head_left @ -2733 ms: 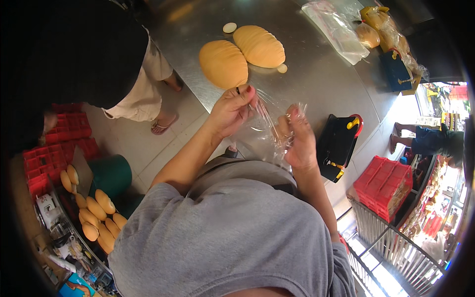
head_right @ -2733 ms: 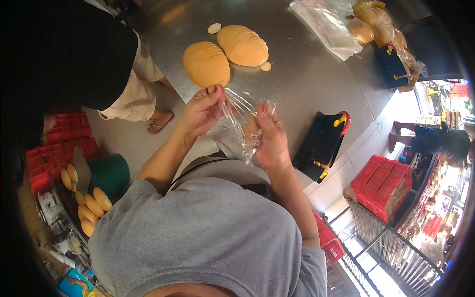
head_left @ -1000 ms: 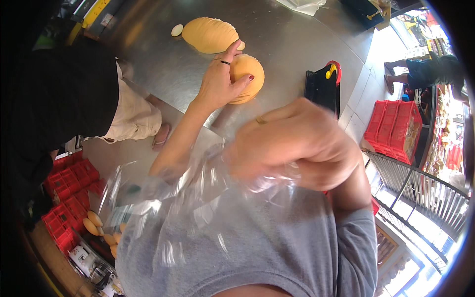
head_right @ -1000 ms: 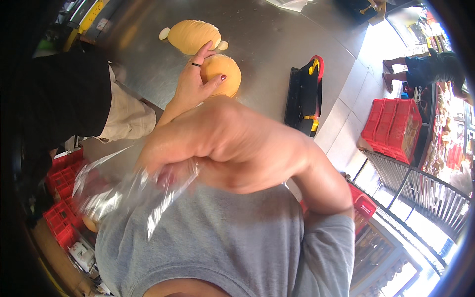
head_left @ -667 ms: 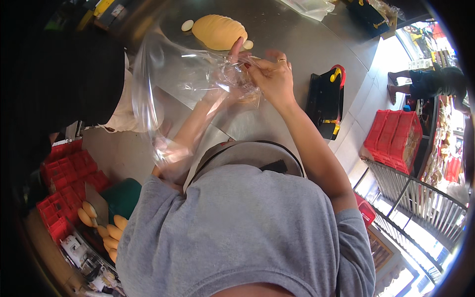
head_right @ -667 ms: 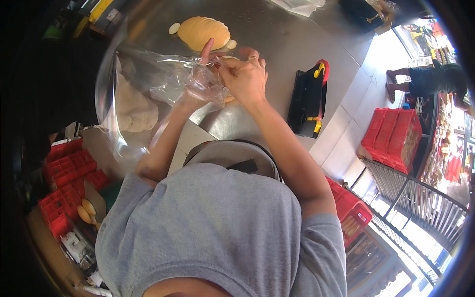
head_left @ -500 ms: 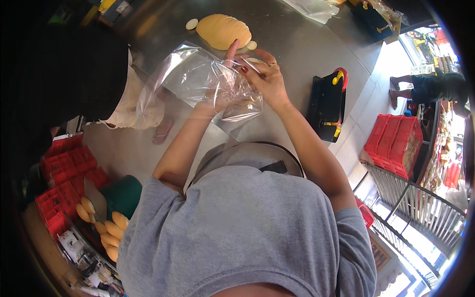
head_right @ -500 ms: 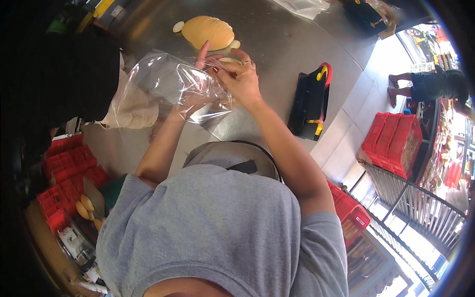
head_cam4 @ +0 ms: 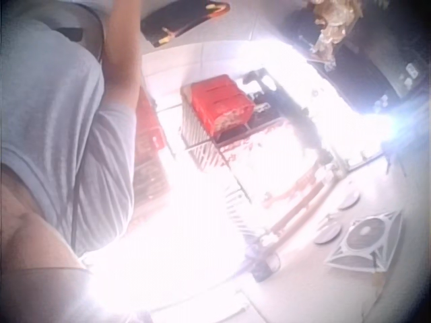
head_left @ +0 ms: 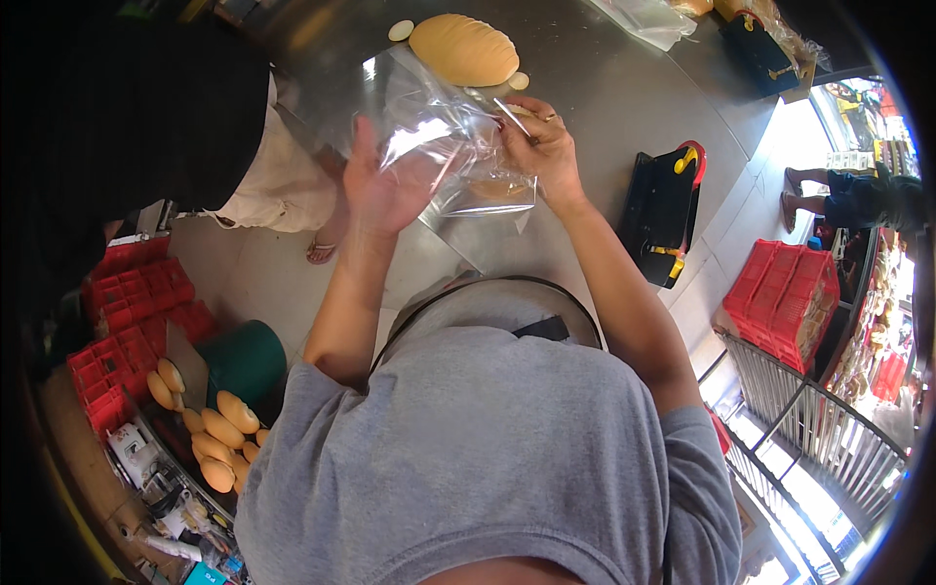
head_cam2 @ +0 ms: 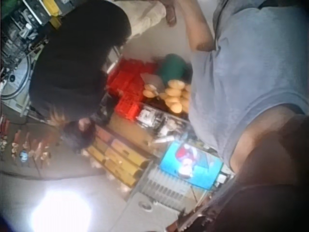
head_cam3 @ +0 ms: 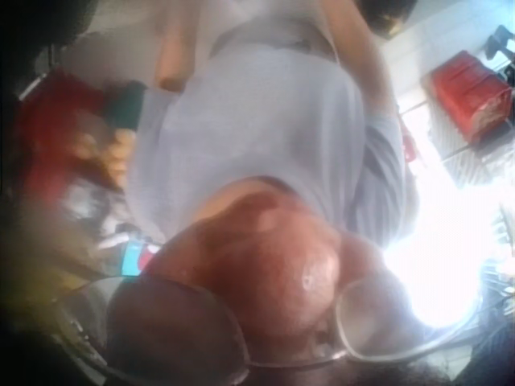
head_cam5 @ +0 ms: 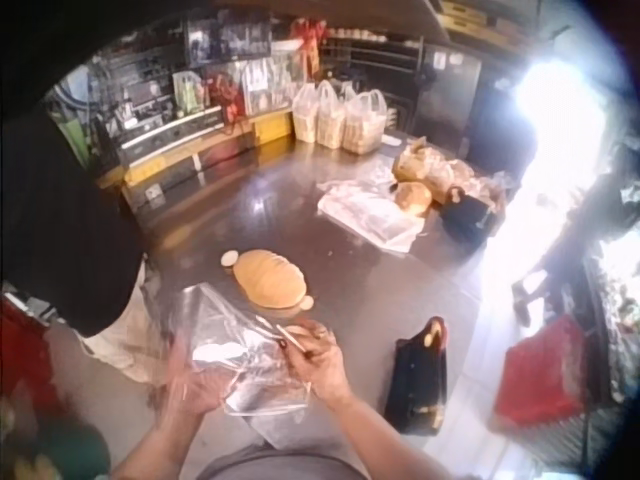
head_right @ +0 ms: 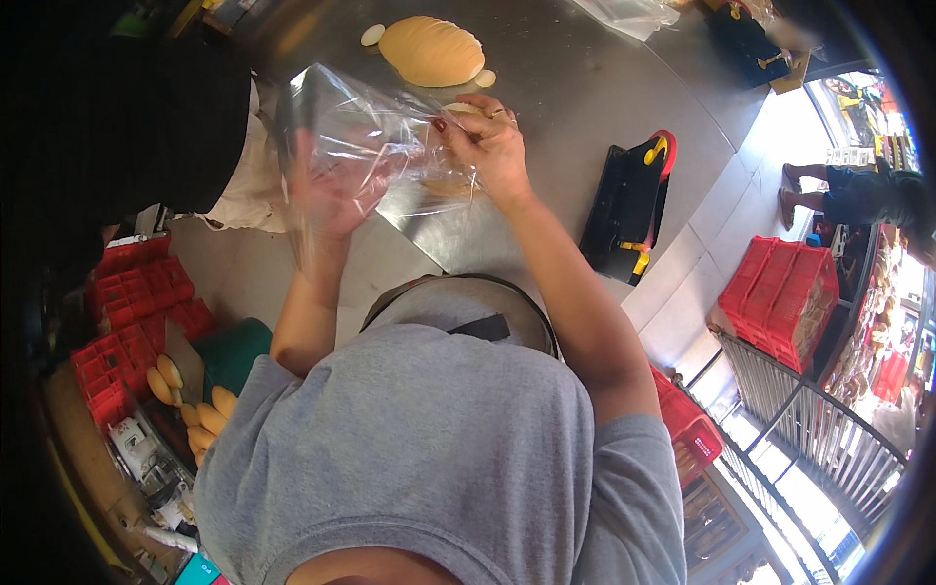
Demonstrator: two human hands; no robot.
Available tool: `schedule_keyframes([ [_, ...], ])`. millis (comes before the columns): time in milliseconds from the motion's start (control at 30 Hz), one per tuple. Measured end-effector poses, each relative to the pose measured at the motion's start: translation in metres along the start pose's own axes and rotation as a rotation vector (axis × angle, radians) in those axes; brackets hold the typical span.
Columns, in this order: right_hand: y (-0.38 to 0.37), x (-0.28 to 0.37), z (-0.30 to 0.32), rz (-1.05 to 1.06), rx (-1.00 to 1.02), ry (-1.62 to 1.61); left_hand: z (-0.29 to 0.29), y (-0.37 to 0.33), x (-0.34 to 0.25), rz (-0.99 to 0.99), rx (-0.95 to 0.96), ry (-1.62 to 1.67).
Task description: The person places round bread rolls into clear plastic bags and seals them using a handheld heat sealer. The person repeats this process for multiple rolls, arranging the sealed packages on the metal counter.
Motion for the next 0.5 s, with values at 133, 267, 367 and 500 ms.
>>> schedule_keyframes([
  [133,0.000,0.003,0.004,0.037,-0.015,0.026,-0.001,0.009,-0.010,-0.066,0.026,-0.206],
  [267,0.002,0.001,0.002,0.022,-0.006,0.019,-0.027,0.001,0.000,-0.128,-0.074,-0.355],
  [367,0.001,-0.005,0.002,-0.008,-0.025,-0.055,-0.002,0.016,-0.019,-0.385,-0.301,-0.078],
  [500,0.002,-0.003,0.000,-0.022,-0.042,-0.057,0.017,0.024,-0.036,-0.383,-0.443,-0.046],
])
Point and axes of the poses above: each hand's wrist, its own y-axis away from the middle knuckle, its own z-axis out of the back of the hand, x = y × z, the point moved 4 cm from there along -y, towards the middle knuckle, and after that the axes turned 8 degrees about y, right-handed, at the moved point
